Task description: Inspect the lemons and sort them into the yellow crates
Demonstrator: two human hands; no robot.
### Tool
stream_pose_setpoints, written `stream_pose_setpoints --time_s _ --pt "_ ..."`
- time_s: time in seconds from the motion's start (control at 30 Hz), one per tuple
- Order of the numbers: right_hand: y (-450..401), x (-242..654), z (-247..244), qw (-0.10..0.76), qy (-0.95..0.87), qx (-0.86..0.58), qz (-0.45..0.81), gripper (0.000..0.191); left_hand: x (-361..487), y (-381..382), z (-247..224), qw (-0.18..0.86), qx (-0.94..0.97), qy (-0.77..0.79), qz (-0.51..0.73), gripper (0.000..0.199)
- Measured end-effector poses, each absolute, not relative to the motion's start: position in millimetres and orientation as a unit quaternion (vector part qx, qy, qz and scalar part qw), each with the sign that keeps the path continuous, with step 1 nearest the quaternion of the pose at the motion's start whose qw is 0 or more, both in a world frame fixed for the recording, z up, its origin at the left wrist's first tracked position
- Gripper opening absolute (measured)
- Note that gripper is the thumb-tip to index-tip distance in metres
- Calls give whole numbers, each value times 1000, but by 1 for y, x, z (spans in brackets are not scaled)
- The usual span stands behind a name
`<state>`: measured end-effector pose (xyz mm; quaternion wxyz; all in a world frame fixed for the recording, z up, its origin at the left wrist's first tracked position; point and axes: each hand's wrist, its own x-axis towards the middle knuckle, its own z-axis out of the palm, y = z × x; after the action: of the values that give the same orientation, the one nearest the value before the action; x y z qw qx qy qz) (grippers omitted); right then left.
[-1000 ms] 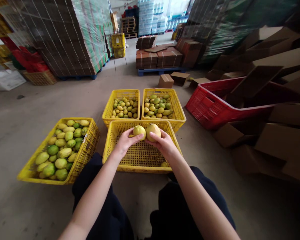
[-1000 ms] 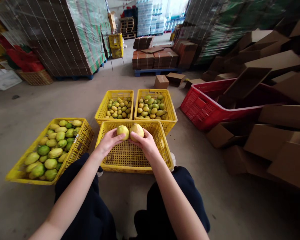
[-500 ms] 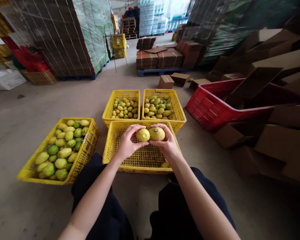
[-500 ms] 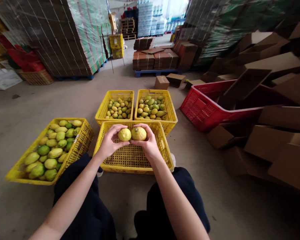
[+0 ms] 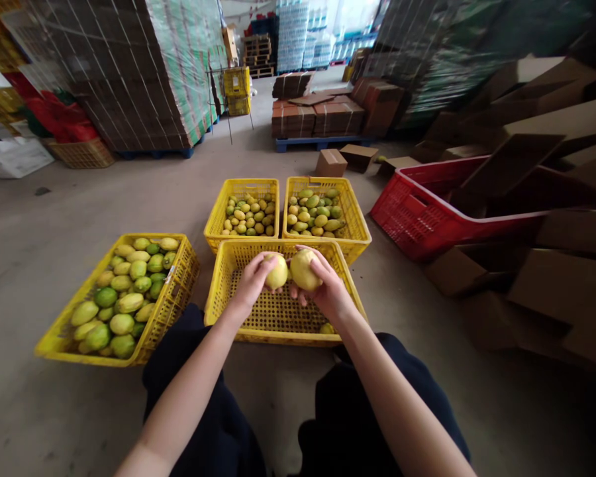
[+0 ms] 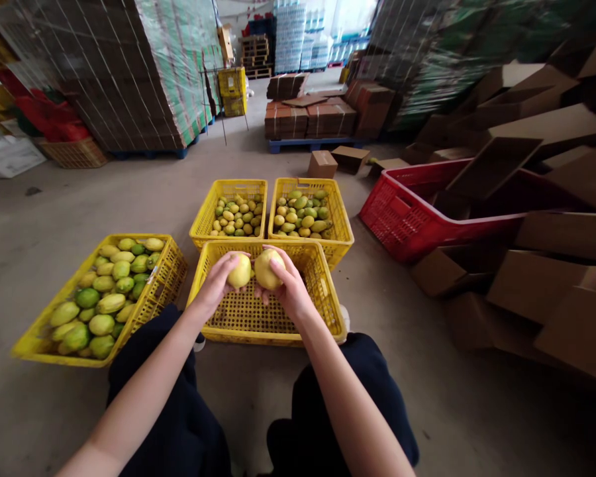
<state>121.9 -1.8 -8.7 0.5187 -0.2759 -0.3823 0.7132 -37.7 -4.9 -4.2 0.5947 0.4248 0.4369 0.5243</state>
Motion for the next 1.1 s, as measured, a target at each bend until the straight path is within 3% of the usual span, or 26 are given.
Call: stream_pose_setpoints --time_s 0.2,0.3,0.47,0.73,0.9,1.1 --pt "-1 110 -12 479 -273 -278 787 38 -33 -2 2 737 178 400 516 43" --pt "0 103 -10 451 -222 -314 805 46 -34 0 3 774 96 383 496 50" --pt "5 96 -11 432 -181 -338 816 54 -34 4 -5 771 33 392 500 49" --pt "10 104 -24 428 -114 -294 847 42 -27 7 -12 768 20 407 494 49" --pt "9 105 -26 495 -75 -270 822 30 -28 4 -6 761 12 341 552 41" --pt "7 104 -22 564 -61 -220 794 14 -28 1 3 745 -11 275 607 17"
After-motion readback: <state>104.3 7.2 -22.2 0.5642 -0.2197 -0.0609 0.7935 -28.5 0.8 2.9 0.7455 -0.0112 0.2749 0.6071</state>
